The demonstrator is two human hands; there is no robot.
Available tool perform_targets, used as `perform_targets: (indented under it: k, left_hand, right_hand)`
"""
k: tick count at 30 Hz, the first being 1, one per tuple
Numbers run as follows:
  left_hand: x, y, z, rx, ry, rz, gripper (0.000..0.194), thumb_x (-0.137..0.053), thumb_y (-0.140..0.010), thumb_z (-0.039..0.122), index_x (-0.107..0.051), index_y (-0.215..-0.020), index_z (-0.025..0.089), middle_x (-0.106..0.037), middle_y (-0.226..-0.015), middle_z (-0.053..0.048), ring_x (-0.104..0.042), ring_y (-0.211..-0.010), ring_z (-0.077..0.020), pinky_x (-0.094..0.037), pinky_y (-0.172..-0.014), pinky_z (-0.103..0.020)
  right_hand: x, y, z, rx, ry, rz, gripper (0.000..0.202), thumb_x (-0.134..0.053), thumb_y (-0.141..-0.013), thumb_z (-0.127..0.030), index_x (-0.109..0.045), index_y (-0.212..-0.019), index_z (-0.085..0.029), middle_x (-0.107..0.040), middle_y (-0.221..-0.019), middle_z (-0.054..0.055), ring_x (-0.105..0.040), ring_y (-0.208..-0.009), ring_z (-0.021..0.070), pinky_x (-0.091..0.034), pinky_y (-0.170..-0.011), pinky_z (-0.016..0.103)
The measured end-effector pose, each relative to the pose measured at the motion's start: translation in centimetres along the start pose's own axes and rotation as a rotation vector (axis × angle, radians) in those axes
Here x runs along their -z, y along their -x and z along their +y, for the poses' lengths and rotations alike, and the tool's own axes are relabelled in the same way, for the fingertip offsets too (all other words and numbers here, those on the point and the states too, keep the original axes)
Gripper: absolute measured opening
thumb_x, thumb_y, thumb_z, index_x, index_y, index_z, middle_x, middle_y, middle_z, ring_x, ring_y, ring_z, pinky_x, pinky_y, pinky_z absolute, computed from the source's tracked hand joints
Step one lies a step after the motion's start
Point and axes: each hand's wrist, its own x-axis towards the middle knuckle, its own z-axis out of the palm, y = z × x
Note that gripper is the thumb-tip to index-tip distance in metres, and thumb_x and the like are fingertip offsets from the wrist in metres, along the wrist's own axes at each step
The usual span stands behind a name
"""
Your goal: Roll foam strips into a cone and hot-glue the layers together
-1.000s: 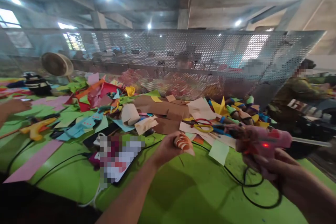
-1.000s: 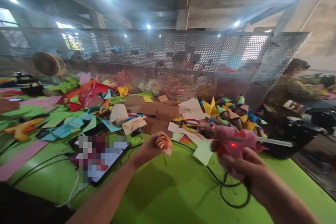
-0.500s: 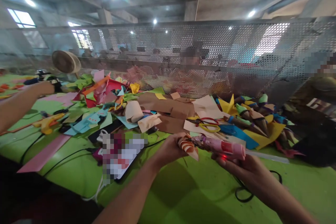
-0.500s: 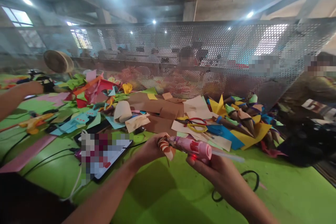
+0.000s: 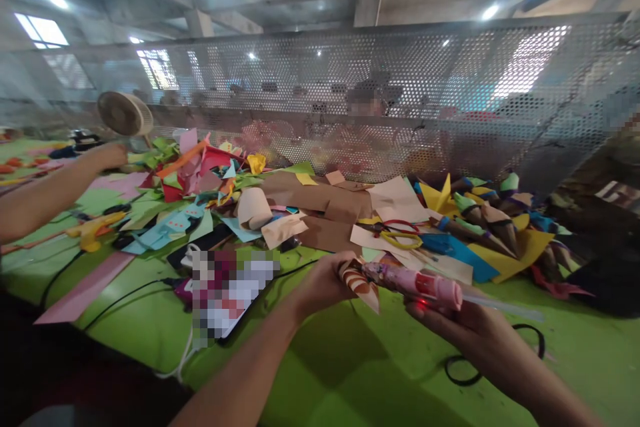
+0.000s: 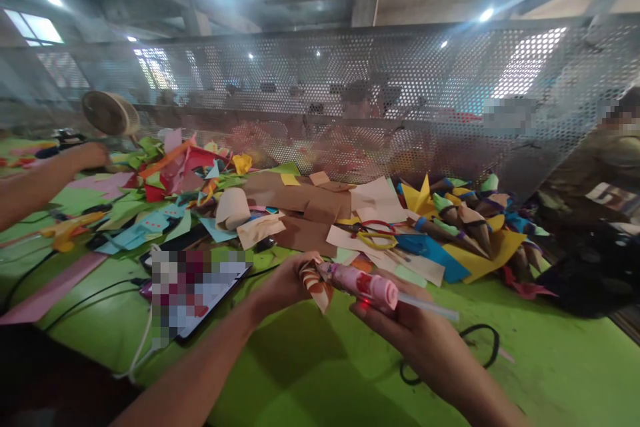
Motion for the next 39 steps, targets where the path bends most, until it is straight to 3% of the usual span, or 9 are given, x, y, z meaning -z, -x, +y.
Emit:
perform_targets:
  k: [8, 12, 19, 27, 39]
  left_hand:
    - [-0.28, -0.07, -0.16, 0.09, 0.279, -0.14, 0.031, -0.082, -0.064, 0.027, -0.056, -0.078, 0.015, -0.059, -0.075, 0.001, -0.053, -0.069, -0.0116, -0.047, -0.068, -0.025]
    - [-0.2, -0.12, -0.1, 0.085, 0.274, -0.148, 0.032, -0.084, -0.06, 0.021, -0.057, -0.075, 0.013, -0.059, -0.072, 0.002, -0.05, -0.066, -0.0091, -0.044, -0.065, -0.022]
    - [-0.26, 0.06, -0.06, 0.068, 0.22, -0.12, 0.026, -0.079, -0.063, 0.016, -0.056, -0.074, 0.014, -0.056, -0.07, 0.003, -0.046, -0.064, -0.008, -0.039, -0.061, -0.02]
    - [-0.3, 0.04, -0.13, 0.044, 0.187, -0.119, 0.026, -0.079, -0.062, 0.02, -0.057, -0.074, 0.014, -0.056, -0.071, 0.004, -0.045, -0.064, -0.0078, -0.04, -0.065, -0.021]
    - [-0.28, 0.23, -0.07, 0.017, 0.206, -0.116, 0.021, -0.077, -0.065, 0.015, -0.058, -0.074, 0.016, -0.053, -0.067, 0.006, -0.042, -0.061, -0.008, -0.041, -0.062, -0.021]
  right_hand:
    - [-0.15, -0.04, 0.68, 0.057, 0.079, 0.013, 0.027, -0.063, -0.09, -0.045, -0.071, -0.107, -0.025, -0.077, -0.101, 0.006, -0.073, -0.092, 0.026, -0.062, -0.077, 0.034]
    - [0.03, 0.15, 0.38, 0.065, 0.141, 0.032, 0.03, -0.063, -0.09, -0.047, -0.071, -0.107, -0.024, -0.076, -0.105, 0.006, -0.073, -0.094, 0.0261, -0.061, -0.079, 0.033]
    - [0.27, -0.05, 0.2, 0.124, 0.197, 0.018, 0.024, -0.061, -0.092, -0.046, -0.066, -0.083, -0.024, -0.074, -0.088, 0.004, -0.07, -0.076, 0.0227, -0.056, -0.059, 0.03]
    - [0.52, 0.0, 0.22, 0.102, 0.225, -0.068, 0.026, -0.056, -0.096, -0.043, -0.057, -0.079, -0.023, -0.064, -0.073, 0.0, -0.061, -0.063, 0.0164, -0.05, -0.058, 0.028]
    - [0.39, -0.2, 0.33, 0.123, 0.251, -0.074, 0.029, -0.056, -0.095, -0.047, -0.056, -0.078, -0.024, -0.065, -0.072, 0.0, -0.061, -0.061, 0.0164, -0.049, -0.055, 0.028]
